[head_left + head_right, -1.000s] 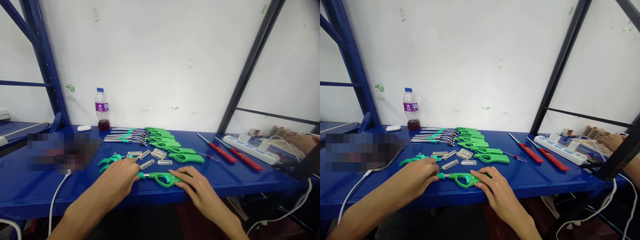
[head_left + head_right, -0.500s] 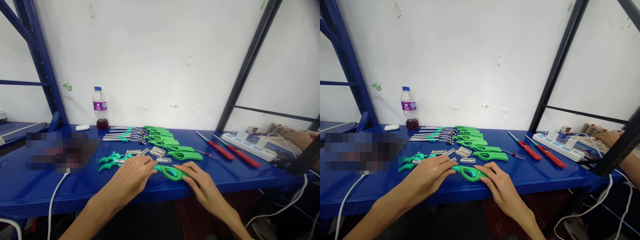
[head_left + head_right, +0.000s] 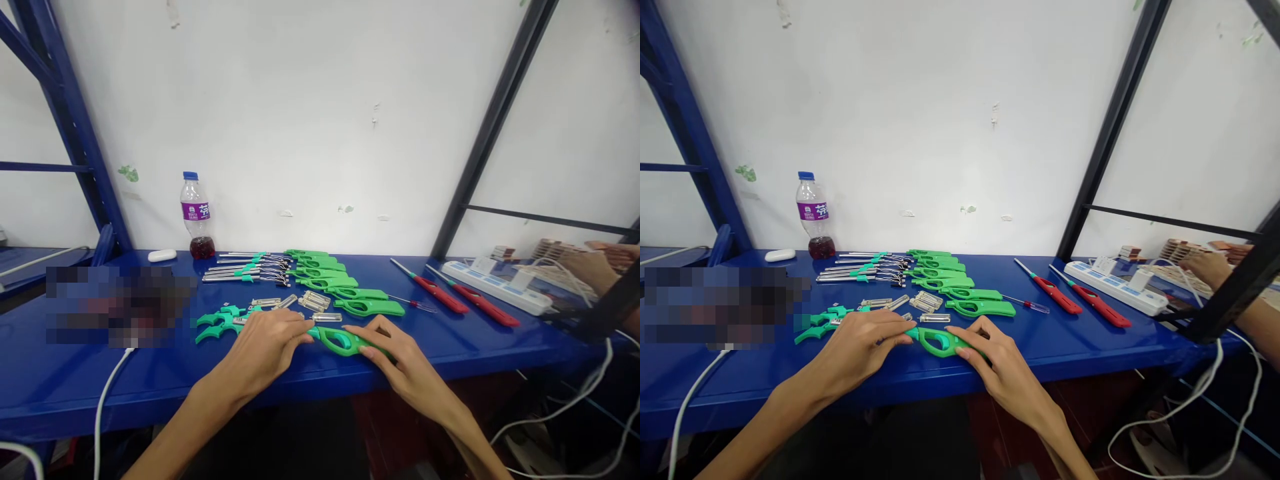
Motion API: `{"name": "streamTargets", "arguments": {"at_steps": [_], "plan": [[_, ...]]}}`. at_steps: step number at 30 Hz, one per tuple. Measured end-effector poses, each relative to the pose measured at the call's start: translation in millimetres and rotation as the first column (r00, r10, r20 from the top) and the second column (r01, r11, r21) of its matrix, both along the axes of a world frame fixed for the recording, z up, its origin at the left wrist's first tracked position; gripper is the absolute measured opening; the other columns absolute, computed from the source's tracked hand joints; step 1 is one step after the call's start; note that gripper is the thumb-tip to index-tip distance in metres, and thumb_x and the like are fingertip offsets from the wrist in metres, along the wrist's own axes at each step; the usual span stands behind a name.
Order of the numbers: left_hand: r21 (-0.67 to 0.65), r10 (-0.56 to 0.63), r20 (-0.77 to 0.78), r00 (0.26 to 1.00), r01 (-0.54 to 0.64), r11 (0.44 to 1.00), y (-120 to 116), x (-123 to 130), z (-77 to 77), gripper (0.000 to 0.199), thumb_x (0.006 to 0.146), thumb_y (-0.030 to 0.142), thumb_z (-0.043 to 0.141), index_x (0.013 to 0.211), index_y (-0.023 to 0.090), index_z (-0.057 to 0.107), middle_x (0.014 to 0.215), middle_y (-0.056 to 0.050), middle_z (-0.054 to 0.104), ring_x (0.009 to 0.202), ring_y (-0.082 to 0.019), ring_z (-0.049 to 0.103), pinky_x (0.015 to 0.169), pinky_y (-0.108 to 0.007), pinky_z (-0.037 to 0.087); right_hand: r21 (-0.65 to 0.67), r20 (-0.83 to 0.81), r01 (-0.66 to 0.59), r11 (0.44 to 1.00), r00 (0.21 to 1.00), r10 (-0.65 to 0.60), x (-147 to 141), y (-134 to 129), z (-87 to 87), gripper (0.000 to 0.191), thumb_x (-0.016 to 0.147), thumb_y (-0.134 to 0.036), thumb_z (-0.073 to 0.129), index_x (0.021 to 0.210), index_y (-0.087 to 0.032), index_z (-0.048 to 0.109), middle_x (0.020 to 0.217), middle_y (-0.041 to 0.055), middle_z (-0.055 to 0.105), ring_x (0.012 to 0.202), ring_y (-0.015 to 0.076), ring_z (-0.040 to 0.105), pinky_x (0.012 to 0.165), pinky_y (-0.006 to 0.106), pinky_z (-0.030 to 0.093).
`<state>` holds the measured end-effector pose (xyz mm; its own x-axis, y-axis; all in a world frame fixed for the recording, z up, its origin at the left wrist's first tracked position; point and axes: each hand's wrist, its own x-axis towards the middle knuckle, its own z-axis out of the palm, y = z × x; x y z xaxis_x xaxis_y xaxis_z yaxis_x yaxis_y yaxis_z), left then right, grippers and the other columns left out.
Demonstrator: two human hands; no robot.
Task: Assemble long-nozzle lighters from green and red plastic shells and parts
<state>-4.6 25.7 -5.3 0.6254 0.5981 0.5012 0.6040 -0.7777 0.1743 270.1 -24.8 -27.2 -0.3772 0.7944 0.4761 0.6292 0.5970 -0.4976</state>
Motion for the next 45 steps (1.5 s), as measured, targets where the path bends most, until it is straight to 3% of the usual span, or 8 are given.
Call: {"name": "streamTargets", "arguments": {"at_steps": [5,11,17,23,31,36,40,45], "plan": [[-0.080,0.051,-0.010,0.999,-0.052,0.995,0.9,-1.0,1.0,0.016,0.100,0.019,0.063,0.107,0.022,0.077,0.102,-0.005,0.080,0.092,-0.024,0.074,0.079,-0.033,0.054,0.015,0.012,0.005,1.000,1.000,-0.005,-1.3,-1.4,-2.3,0.037,0.110,-0.033,0.050,0.144,-0.035,0.062,0.107,0.0047,0.063,0.097,0.0194,0.063,0.085,0.032,0.052],[-0.109,0.052,-0.125,0.991,-0.066,0.992,-14.2,-6.4,16.6,0.021,0.104,0.021,0.056,0.114,0.020,0.074,0.104,-0.006,0.077,0.098,-0.025,0.070,0.081,-0.035,0.051,0.075,-0.035,0.010,0.997,0.999,-0.007,-0.1,-4.5,-11.1,0.037,0.106,-0.034,0.058,0.142,-0.037,0.064,0.107,0.0045,0.063,0.097,0.0205,0.064,0.085,0.032,0.054],[0.045,0.024,-0.176,0.984,-0.016,0.999,-21.7,1.0,19.0,0.020,0.101,0.012,0.051,0.097,0.017,0.070,0.086,-0.005,0.071,0.079,-0.022,0.063,0.063,-0.033,0.039,0.129,-0.049,0.014,0.992,0.999,-0.008,5.1,-1.9,-15.1,0.036,0.104,-0.034,0.061,0.139,-0.038,0.067,0.097,0.0035,0.063,0.087,0.0194,0.064,0.078,0.031,0.055],[0.184,0.026,-0.161,0.987,0.004,0.983,-21.3,9.1,9.9,0.023,0.099,0.006,0.046,0.097,0.015,0.067,0.087,-0.007,0.070,0.080,-0.023,0.061,0.067,-0.034,0.041,0.097,-0.052,0.002,0.995,0.999,0.003,8.3,0.1,-14.0,0.036,0.104,-0.032,0.061,0.139,-0.038,0.067,0.093,0.0018,0.062,0.084,0.0178,0.063,0.076,0.030,0.054],[0.024,-0.002,-0.160,0.987,0.006,1.000,-20.0,1.9,14.4,0.023,0.099,0.008,0.051,0.102,0.020,0.071,0.086,-0.003,0.071,0.082,-0.021,0.064,0.063,-0.033,0.037,0.094,-0.035,-0.017,0.995,0.999,0.020,5.0,-0.8,-16.5,0.041,0.100,-0.036,0.068,0.141,-0.040,0.065,0.099,0.0031,0.062,0.087,0.0196,0.064,0.077,0.032,0.056],[-0.004,0.025,-0.193,0.981,-0.027,1.000,-25.0,-1.9,19.3,0.021,0.102,0.014,0.054,0.109,0.021,0.072,0.089,-0.004,0.072,0.084,-0.023,0.066,0.062,-0.032,0.037,0.067,-0.024,0.004,0.998,1.000,-0.003,-0.9,-2.6,-10.3,0.036,0.100,-0.039,0.067,0.136,-0.036,0.069,0.098,0.0041,0.063,0.088,0.0207,0.065,0.080,0.034,0.057],[-0.063,0.006,-0.188,0.982,-0.018,0.998,-24.1,-17.5,30.7,0.018,0.103,0.022,0.057,0.108,0.024,0.075,0.094,-0.004,0.077,0.087,-0.022,0.071,0.069,-0.030,0.046,0.043,-0.014,-0.026,0.999,1.000,0.027,-8.0,-4.1,-2.1,0.035,0.101,-0.040,0.066,0.135,-0.035,0.068,0.110,0.0052,0.068,0.099,0.0224,0.068,0.088,0.035,0.058],[-0.019,0.114,-0.078,0.990,-0.116,0.993,-18.8,-47.6,49.9,0.027,0.103,0.031,0.056,0.122,0.028,0.075,0.117,-0.003,0.079,0.104,-0.026,0.073,0.088,-0.036,0.053,0.079,-0.009,0.032,0.996,0.999,-0.031,-11.3,3.4,14.6,0.040,0.102,-0.042,0.063,0.141,-0.033,0.063,0.128,0.0060,0.072,0.116,0.0263,0.069,0.100,0.040,0.056]]}}
